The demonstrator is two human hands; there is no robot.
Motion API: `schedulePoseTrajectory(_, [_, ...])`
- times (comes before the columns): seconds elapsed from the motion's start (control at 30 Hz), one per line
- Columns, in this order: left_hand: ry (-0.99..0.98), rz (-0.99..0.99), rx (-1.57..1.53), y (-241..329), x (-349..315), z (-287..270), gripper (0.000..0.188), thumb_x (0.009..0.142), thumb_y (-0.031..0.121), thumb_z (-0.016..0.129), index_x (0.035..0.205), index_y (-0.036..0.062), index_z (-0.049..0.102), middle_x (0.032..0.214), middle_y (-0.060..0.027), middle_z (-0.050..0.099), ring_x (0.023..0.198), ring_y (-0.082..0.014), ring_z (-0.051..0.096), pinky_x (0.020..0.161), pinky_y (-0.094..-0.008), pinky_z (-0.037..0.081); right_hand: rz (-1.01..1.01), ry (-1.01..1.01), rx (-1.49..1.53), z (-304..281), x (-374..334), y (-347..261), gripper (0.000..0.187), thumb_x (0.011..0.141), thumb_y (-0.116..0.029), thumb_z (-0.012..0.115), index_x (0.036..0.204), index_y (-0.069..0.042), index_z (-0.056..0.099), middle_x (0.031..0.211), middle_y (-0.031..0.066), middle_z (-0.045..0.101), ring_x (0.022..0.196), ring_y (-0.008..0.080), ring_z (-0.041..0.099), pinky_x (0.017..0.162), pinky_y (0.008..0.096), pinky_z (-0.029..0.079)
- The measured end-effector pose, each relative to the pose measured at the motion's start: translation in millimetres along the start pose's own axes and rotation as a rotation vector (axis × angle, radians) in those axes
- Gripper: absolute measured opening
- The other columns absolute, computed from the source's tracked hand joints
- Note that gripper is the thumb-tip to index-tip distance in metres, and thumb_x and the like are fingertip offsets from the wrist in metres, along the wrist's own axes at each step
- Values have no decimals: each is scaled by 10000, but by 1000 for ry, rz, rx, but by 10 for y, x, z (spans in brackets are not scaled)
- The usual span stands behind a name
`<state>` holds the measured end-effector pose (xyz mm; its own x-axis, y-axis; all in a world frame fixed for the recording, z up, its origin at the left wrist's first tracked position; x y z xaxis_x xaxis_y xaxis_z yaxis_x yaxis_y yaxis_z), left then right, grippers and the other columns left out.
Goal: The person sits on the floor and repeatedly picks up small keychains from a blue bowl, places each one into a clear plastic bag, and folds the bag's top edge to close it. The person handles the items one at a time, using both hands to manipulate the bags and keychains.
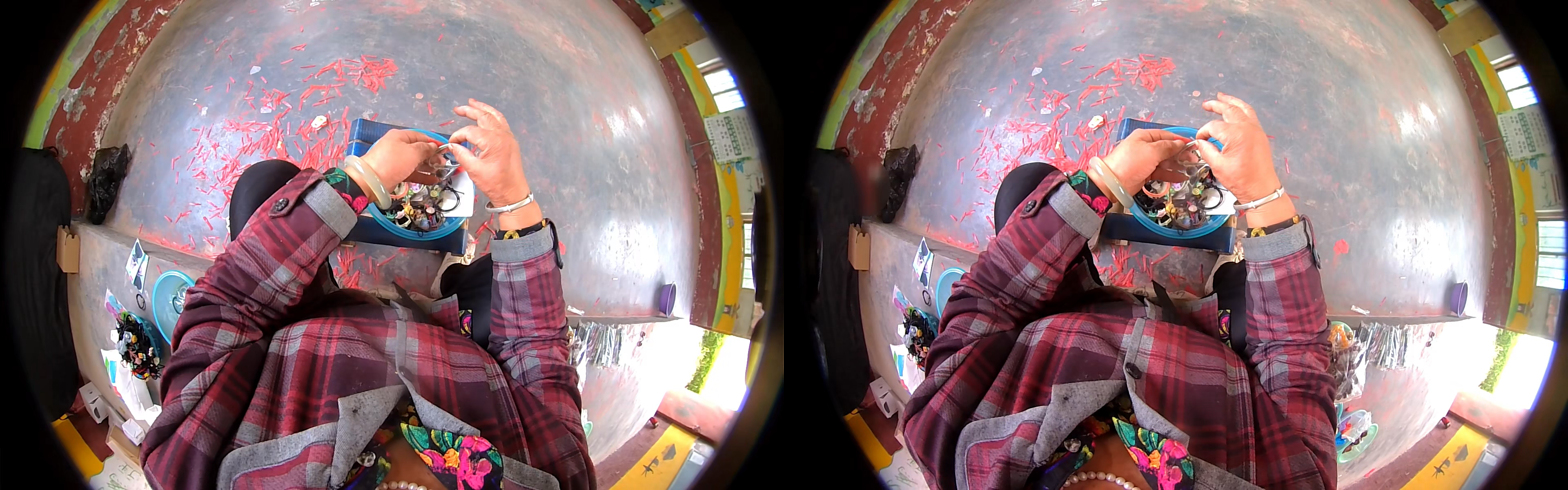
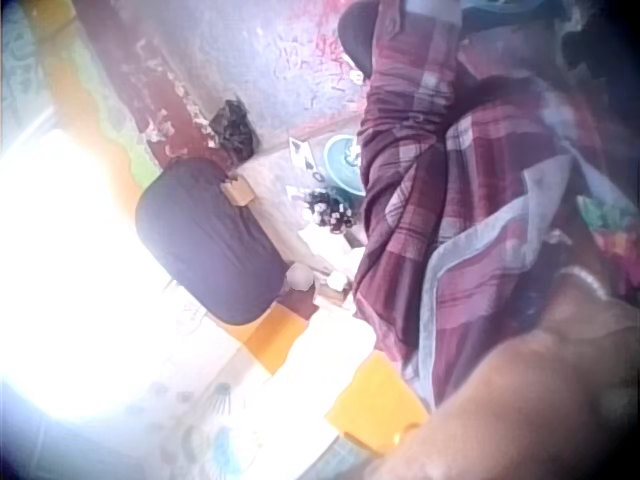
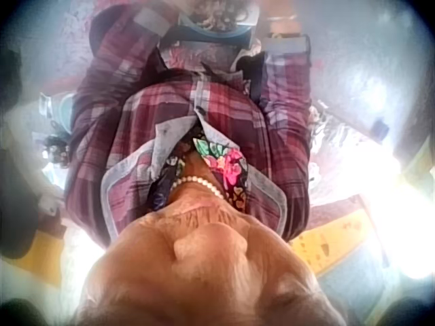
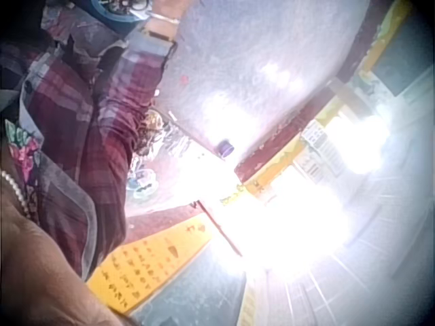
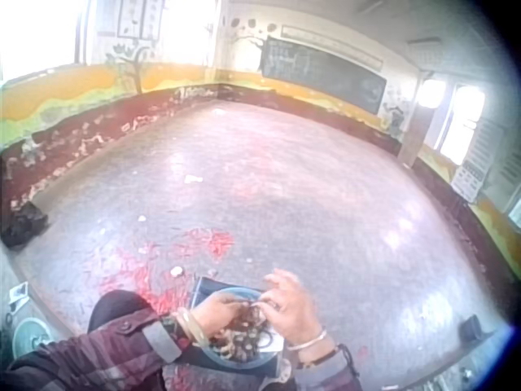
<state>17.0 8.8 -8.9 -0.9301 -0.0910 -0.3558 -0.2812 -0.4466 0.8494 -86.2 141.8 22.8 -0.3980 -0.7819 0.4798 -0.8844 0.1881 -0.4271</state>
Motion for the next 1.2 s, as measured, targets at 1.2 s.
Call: schedulePoseTrajectory(1.2, [28,80,-205,33,12,-62,270,921,147,439,1100,-39,517,983,-140,614,878,-201,619,690,-279,543,20,26,95,19,-9,66,251,681,-63,564,883,-144,690,1176,129,541,1189,320,414,976,388,348])
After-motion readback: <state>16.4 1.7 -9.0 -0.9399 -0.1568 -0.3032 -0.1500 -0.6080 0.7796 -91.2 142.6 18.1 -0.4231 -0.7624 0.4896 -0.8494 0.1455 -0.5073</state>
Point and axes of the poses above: each hand's wrist, its own x-axis towards the middle knuckle, its own z-axis out of the palm, y = z × x, the point moved 1 cm from there along x, towards the middle knuckle
